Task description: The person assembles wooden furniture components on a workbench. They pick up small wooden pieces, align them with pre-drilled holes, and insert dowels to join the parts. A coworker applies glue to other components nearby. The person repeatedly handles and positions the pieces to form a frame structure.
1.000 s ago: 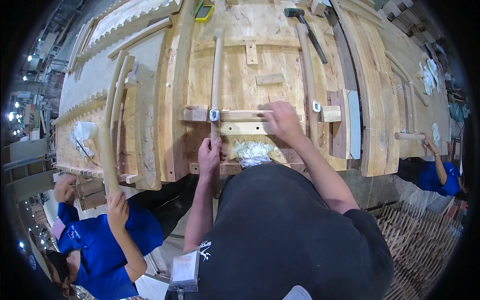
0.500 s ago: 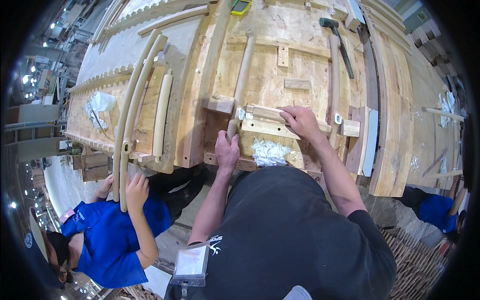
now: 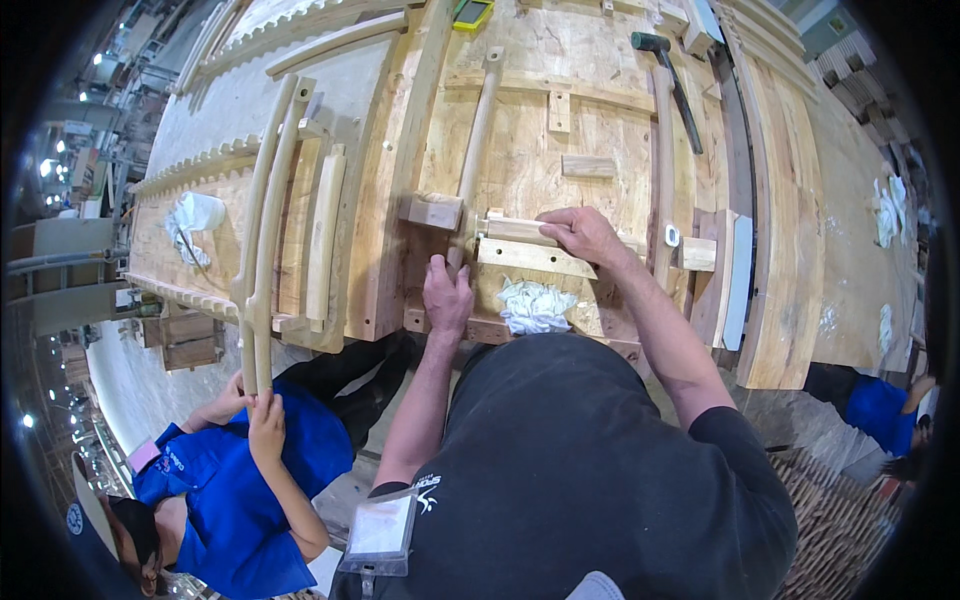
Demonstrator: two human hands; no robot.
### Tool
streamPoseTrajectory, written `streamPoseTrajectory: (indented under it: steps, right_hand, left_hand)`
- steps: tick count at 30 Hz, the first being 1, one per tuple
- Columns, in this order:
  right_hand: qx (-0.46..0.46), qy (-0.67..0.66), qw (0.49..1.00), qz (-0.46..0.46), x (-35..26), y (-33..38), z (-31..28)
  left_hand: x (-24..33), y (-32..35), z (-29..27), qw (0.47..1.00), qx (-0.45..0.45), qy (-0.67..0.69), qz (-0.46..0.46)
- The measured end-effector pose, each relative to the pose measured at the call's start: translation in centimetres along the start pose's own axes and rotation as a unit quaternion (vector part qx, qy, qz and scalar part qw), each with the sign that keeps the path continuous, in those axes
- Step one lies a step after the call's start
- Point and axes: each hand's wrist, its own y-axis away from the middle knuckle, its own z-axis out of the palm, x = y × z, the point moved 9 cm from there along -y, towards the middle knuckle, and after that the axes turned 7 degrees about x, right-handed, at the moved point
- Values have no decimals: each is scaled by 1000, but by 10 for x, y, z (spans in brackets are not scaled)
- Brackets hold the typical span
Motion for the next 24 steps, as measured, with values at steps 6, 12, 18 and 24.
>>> streamPoseTrajectory:
  steps: [6,12,18,24]
  right_hand:
    - [-10,15,1000,18,3,-13,7]
    - [30,1,999,36,-1,-2,11]
    - [79,31,996,-24,-16,6,2]
    - [322,2,947,-18,-26,101,-54]
  left_hand:
    - [6,-3,-2,998,-23,-62,-10]
    - [9,0,-4,998,-24,-47,-21]
    - [1,3,-7,990,-85,-82,-71]
    - [100,-6,-5,978,-76,-47,187]
